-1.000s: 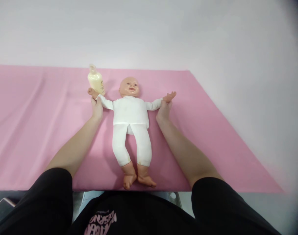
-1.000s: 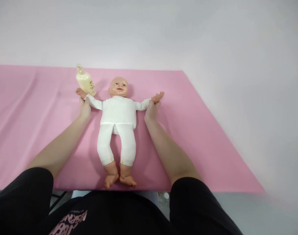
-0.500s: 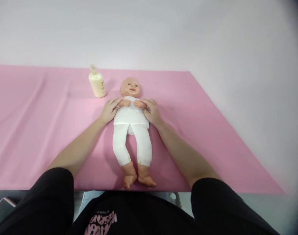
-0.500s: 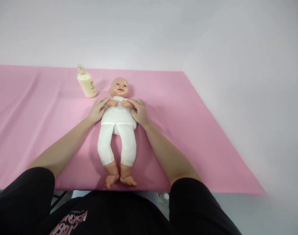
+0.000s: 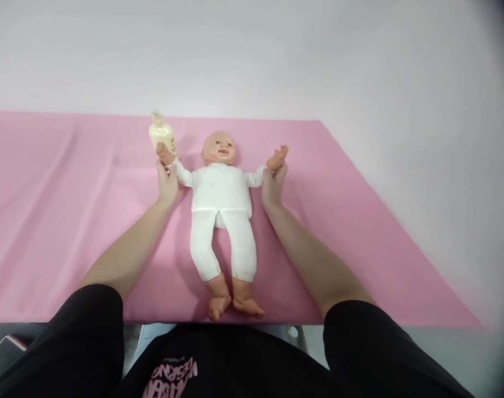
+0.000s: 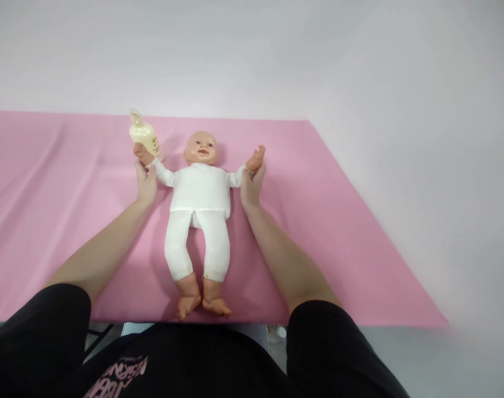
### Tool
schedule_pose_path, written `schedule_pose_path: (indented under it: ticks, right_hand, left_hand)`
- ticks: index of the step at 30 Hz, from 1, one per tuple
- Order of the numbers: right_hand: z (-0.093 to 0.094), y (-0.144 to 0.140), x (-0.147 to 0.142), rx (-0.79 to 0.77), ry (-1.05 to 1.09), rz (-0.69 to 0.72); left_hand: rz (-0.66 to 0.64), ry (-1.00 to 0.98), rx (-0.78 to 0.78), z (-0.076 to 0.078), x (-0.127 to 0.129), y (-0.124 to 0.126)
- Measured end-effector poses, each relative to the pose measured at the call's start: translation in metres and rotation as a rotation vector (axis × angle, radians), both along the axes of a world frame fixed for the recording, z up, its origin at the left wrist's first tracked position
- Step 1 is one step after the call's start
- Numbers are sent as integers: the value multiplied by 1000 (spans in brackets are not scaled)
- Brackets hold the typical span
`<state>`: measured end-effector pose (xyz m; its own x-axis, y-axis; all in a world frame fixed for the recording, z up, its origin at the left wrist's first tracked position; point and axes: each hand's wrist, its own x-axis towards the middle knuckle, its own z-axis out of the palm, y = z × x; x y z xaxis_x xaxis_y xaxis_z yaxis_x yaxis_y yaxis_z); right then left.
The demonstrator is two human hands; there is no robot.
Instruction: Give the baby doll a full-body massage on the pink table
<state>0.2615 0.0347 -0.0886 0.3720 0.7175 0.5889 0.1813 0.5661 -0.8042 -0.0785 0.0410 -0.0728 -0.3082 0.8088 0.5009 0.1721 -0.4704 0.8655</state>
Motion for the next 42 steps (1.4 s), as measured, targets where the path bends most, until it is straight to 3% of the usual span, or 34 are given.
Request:
schedule_pose_path:
  ticks: [4,8,12,15,20,24,30,35,42]
  right_hand:
    - [-21,19,16,-182,280,-92]
    - [-17,17,14,-131,257,-49]
    - [7,-3,-2,5,56,52]
    - [20,-19,-13,41,-139,104]
    - [25,-31,-22,30,-488,148]
    - [25,-31,-25,14,-651,191]
    - [21,-28,-24,36,-564,143]
    - [19,-25,-20,-7,-344,159]
    - [8,-5,-5,-8,-181,75]
  left_hand:
    - [127,-285,-179,0,-7,11]
    - [115,-286,-144,5,-4,7]
    - [-1,-75,2,10,4,-7]
    - [-86,192,76,13,9,-16]
    - [-189,708,133,17,15,-22]
    - [-258,887,98,19,22,-25]
    - [-191,793,97,17,19,-24]
    - [-165,501,148,13,14,-20]
    - [-62,224,33,-1,1,-1]
